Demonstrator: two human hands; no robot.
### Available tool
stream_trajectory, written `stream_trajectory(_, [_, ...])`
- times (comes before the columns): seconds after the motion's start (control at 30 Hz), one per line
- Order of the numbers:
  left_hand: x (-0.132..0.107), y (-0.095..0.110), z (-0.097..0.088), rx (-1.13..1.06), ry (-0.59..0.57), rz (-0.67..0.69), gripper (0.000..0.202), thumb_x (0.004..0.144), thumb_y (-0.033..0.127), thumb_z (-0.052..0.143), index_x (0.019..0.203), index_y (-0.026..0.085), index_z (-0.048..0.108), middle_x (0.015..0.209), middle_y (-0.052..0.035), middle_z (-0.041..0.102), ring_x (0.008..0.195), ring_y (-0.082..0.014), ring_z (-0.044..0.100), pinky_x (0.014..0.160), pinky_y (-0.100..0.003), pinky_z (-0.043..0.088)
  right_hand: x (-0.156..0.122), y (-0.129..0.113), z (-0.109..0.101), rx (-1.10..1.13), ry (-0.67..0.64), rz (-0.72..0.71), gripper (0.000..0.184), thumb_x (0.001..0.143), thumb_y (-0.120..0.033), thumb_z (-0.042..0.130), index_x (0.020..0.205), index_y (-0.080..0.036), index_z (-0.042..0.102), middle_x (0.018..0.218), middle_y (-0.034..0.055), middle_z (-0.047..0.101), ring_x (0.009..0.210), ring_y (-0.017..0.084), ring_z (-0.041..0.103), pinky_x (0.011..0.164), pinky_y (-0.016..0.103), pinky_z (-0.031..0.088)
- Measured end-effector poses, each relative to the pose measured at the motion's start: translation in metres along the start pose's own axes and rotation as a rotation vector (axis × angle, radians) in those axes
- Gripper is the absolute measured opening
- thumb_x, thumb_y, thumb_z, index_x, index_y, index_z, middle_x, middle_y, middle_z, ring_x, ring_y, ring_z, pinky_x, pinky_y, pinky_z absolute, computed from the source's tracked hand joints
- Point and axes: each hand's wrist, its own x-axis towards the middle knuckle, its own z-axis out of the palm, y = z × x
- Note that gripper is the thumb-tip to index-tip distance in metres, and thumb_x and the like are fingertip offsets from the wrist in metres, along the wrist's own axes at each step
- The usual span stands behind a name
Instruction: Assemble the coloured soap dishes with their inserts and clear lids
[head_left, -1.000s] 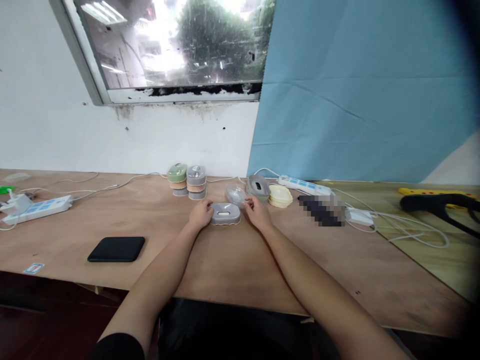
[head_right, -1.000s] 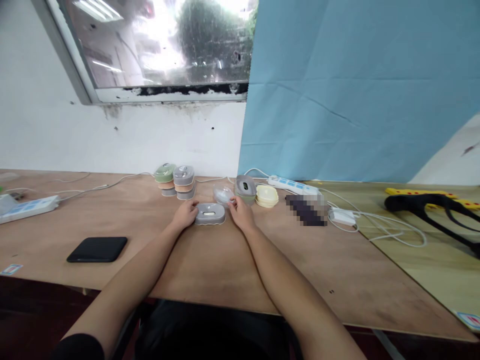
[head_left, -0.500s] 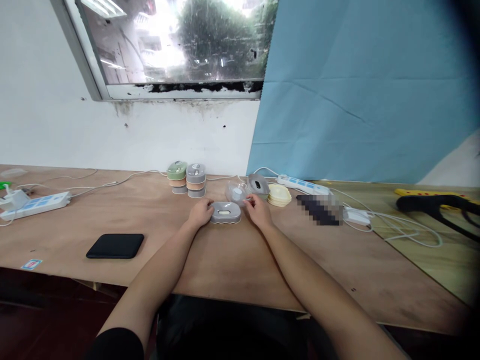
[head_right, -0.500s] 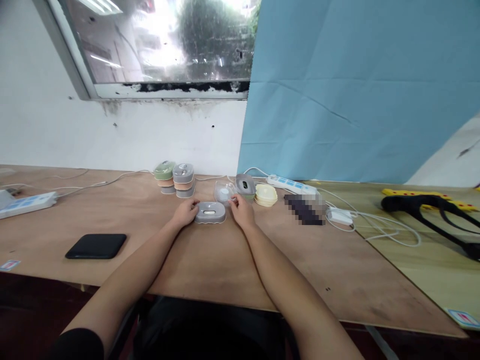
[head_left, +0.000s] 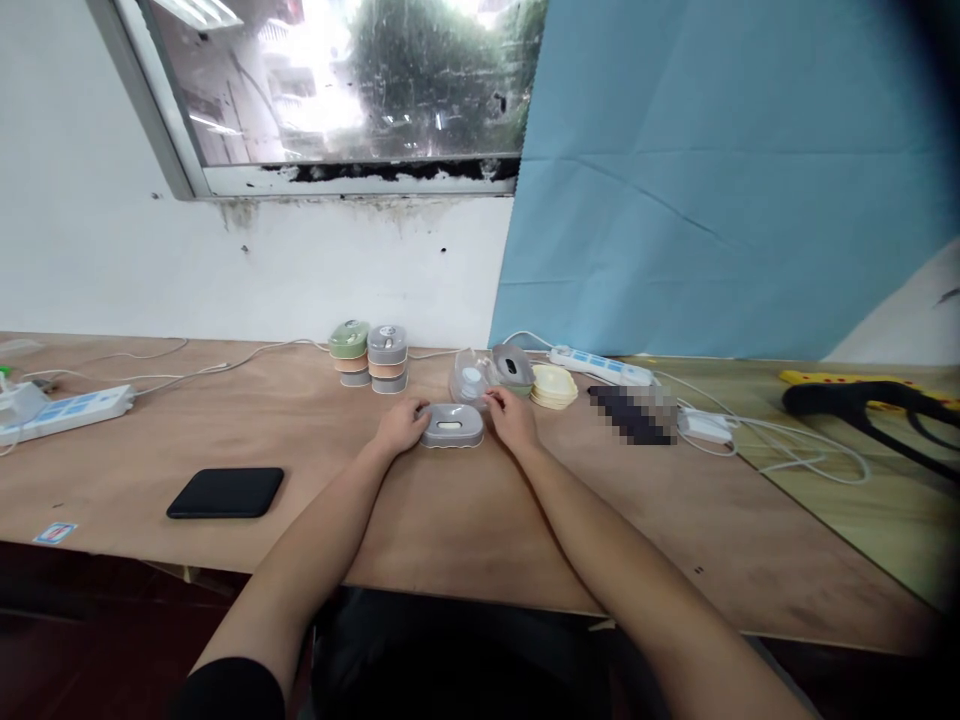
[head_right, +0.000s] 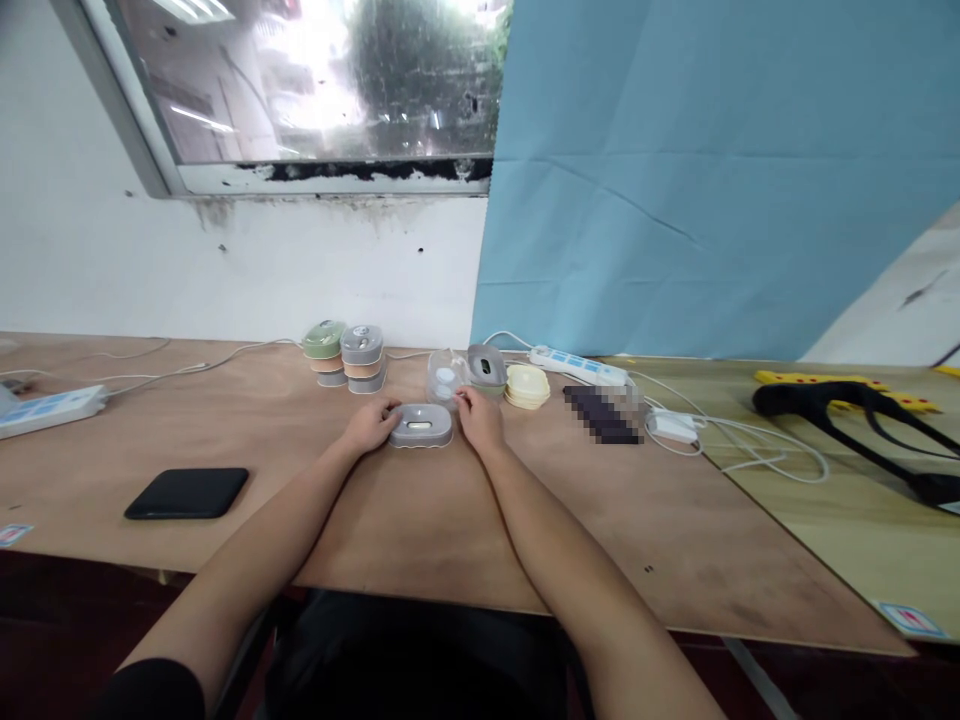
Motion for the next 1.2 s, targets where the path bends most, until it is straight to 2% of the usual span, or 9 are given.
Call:
stream_trajectory(0.1, [0.0, 0.0002, -0.0001, 0.003, -0.002, -0.004, 0.033, 0.088, 0.036, 0.047, 0.113, 0.02, 0.062, 0.113, -0.0069, 0.066, 0.099, -0.0229, 0.061, 0.084, -0.034, 0.048, -0.0007, -0.0026, -0.0007, 0.013, -0.046, 0.007, 0.022, 0.087, -0.034, 0.05, 0.097, -0.023, 0.066, 0.09, 0.0038, 0.071, 0.081, 0.021, 0.063, 0.074, 0.032, 0.045])
stream_trajectory(0.3, [0.0009, -0.0023, 0.0019, 0.008, 0.0, -0.004, 0.035, 0.089, 0.039, 0.047, 0.114, 0.02, 0.062, 0.117, -0.008, 0.065, 0.102, -0.0237, 0.061, 0.087, -0.036, 0.048, -0.0011, -0.0047, 0.0, 0.026, -0.041, -0.021, 0.023, 0.087, -0.033, 0.049, 0.099, -0.023, 0.066, 0.091, 0.0041, 0.071, 0.081, 0.02, 0.063, 0.074, 0.031, 0.045])
stream_trajectory(0.43, [0.0016, -0.0039, 0.0028, 0.012, 0.0, -0.002, 0.035, 0.089, 0.04, 0.047, 0.114, 0.02, 0.062, 0.117, -0.0083, 0.065, 0.103, -0.0238, 0.06, 0.088, -0.036, 0.048, -0.0007, -0.0049, -0.0006, 0.034, 0.019, -0.028, 0.026, 0.087, -0.036, 0.05, 0.101, -0.021, 0.066, 0.087, 0.0051, 0.069, 0.081, 0.02, 0.061, 0.076, 0.032, 0.044])
stream_trajectory(0.57, [0.001, -0.0032, 0.002, 0.011, -0.006, -0.003, 0.036, 0.089, 0.04, 0.047, 0.115, 0.02, 0.062, 0.118, -0.0085, 0.064, 0.102, -0.0237, 0.061, 0.087, -0.036, 0.048, -0.0017, -0.0046, -0.0011, 0.07, -0.04, 0.014, 0.026, 0.085, -0.038, 0.05, 0.097, -0.021, 0.066, 0.079, 0.0029, 0.067, 0.073, 0.018, 0.059, 0.069, 0.029, 0.043])
stream_trajectory(0.7, [0.0002, -0.0009, 0.0003, 0.011, -0.011, -0.005, 0.036, 0.089, 0.04, 0.047, 0.114, 0.02, 0.062, 0.116, -0.0082, 0.065, 0.1, -0.0232, 0.061, 0.085, -0.035, 0.049, -0.0028, -0.0046, -0.0013, 0.069, -0.026, 0.017, 0.025, 0.085, -0.039, 0.05, 0.095, -0.021, 0.065, 0.078, 0.0018, 0.065, 0.072, 0.017, 0.057, 0.067, 0.027, 0.041])
stream_trajectory(0.9, [0.0001, 0.0005, -0.0003, 0.003, -0.012, -0.01, 0.035, 0.089, 0.04, 0.047, 0.114, 0.021, 0.063, 0.116, -0.0079, 0.065, 0.099, -0.0229, 0.062, 0.085, -0.035, 0.049, -0.0014, -0.0037, 0.0001, 0.03, -0.096, 0.075, 0.025, 0.083, -0.033, 0.053, 0.104, -0.022, 0.06, 0.076, -0.0004, 0.064, 0.069, 0.016, 0.057, 0.065, 0.026, 0.039])
stream_trajectory(1.03, [-0.0002, 0.0006, -0.0002, 0.0, -0.014, -0.011, 0.035, 0.089, 0.04, 0.048, 0.115, 0.021, 0.062, 0.117, -0.0071, 0.065, 0.1, -0.0229, 0.061, 0.085, -0.035, 0.049, -0.0007, -0.003, 0.0013, -0.018, -0.095, 0.088, 0.016, 0.082, -0.03, 0.054, 0.094, -0.021, 0.058, 0.077, 0.0005, 0.065, 0.069, 0.016, 0.056, 0.064, 0.027, 0.037])
stream_trajectory(1.2, [-0.0005, 0.0005, -0.0006, 0.007, -0.017, -0.011, 0.036, 0.088, 0.041, 0.047, 0.114, 0.022, 0.062, 0.117, -0.0071, 0.065, 0.101, -0.0238, 0.061, 0.086, -0.036, 0.048, -0.0009, -0.002, -0.0004, -0.035, -0.023, 0.099, 0.01, 0.078, -0.028, 0.055, 0.087, -0.022, 0.054, 0.074, 0.0002, 0.06, 0.066, 0.017, 0.053, 0.062, 0.027, 0.035])
